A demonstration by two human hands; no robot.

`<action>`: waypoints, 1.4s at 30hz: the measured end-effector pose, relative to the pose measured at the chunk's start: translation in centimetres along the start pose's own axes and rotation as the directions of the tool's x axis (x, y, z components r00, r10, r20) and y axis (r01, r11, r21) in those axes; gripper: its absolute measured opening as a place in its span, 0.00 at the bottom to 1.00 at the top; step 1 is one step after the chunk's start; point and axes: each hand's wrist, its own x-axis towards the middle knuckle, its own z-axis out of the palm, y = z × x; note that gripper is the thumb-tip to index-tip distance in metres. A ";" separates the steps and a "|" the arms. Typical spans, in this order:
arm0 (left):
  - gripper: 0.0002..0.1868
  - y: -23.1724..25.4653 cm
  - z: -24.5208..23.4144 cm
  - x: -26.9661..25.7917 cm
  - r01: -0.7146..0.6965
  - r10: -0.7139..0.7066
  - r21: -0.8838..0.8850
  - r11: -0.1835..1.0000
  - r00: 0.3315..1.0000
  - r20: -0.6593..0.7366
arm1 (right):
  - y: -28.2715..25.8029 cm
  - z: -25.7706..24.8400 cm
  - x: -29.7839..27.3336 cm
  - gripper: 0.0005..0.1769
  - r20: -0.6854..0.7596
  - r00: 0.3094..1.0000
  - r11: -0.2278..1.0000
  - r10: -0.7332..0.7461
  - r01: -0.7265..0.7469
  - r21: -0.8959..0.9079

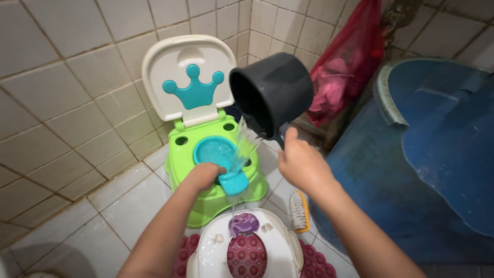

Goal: The person scrubs a child's potty seat with a purple cloth and a brush, rinses it with water from a black scoop, and reassembles the seat components. They then rinse the scoop and brush in the toilet bowl.

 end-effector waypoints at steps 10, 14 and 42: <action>0.36 7.3 -1.8 0.5 0.338 -0.353 0.106 0.935 0.867 0.352 | -0.9 0.5 0.8 0.17 0.043 0.999 0.999 -0.008 0.010 -0.042; 0.26 8.5 -2.9 -0.7 0.315 -0.349 0.180 0.932 0.913 0.212 | -0.4 0.9 1.5 0.18 0.034 0.999 1.000 0.000 0.000 -0.012; 0.39 -1.2 -5.7 1.4 0.306 -0.384 -0.493 0.815 0.921 -0.063 | 1.2 0.9 2.9 0.24 0.032 0.995 0.992 0.094 -0.097 0.080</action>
